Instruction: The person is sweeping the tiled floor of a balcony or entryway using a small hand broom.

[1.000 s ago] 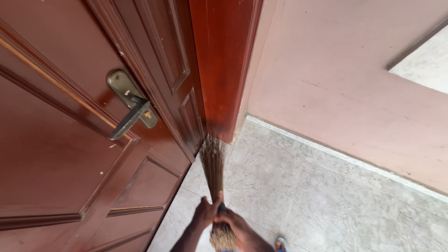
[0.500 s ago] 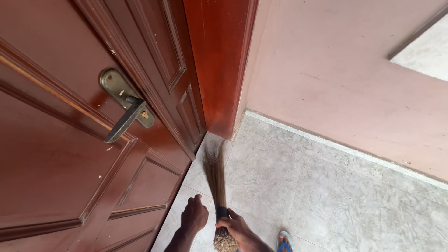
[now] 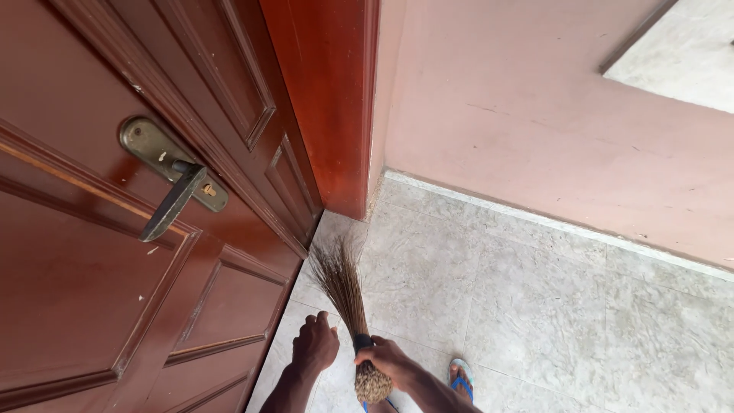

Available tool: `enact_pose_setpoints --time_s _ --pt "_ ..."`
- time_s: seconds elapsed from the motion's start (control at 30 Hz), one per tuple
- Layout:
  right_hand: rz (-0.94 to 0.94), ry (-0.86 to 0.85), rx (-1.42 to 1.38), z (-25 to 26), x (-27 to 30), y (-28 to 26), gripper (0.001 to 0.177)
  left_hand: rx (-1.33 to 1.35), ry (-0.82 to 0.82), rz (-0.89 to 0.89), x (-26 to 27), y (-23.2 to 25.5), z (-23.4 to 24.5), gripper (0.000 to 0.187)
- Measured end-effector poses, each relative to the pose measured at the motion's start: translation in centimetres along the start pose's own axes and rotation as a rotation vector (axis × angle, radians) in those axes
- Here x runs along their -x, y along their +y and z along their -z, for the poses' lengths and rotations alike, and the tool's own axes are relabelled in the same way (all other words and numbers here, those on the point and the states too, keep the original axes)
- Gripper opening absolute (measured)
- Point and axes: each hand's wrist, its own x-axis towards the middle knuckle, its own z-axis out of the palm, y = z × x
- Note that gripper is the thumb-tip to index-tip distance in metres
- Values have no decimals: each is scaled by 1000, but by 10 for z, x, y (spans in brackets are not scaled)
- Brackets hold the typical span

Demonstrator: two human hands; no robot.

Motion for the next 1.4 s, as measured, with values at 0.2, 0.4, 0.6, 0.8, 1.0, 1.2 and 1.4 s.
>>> enact_pose_setpoints --time_s 0.2,0.4,0.6,0.8,1.0,1.2,1.4 --pt "14 178 -102 12 -24 25 47 -38 14 -65 1 10 12 50" --pt "41 40 -48 20 9 3 47 -187 -32 -101 -1 13 5 47" --pt "-61 178 -73 27 -17 -11 39 -175 -39 -142 10 25 3 43" --pt "0 46 -153 8 10 -11 39 -222 -109 -51 20 39 7 50" --pt "-107 68 1 35 -24 -12 42 -200 -88 -39 27 44 2 49" --pt "30 136 -60 31 51 -5 28 -200 -63 -22 38 51 -9 47" --pt "-45 -82 10 71 17 0 23 -207 -50 -39 54 70 -6 45"
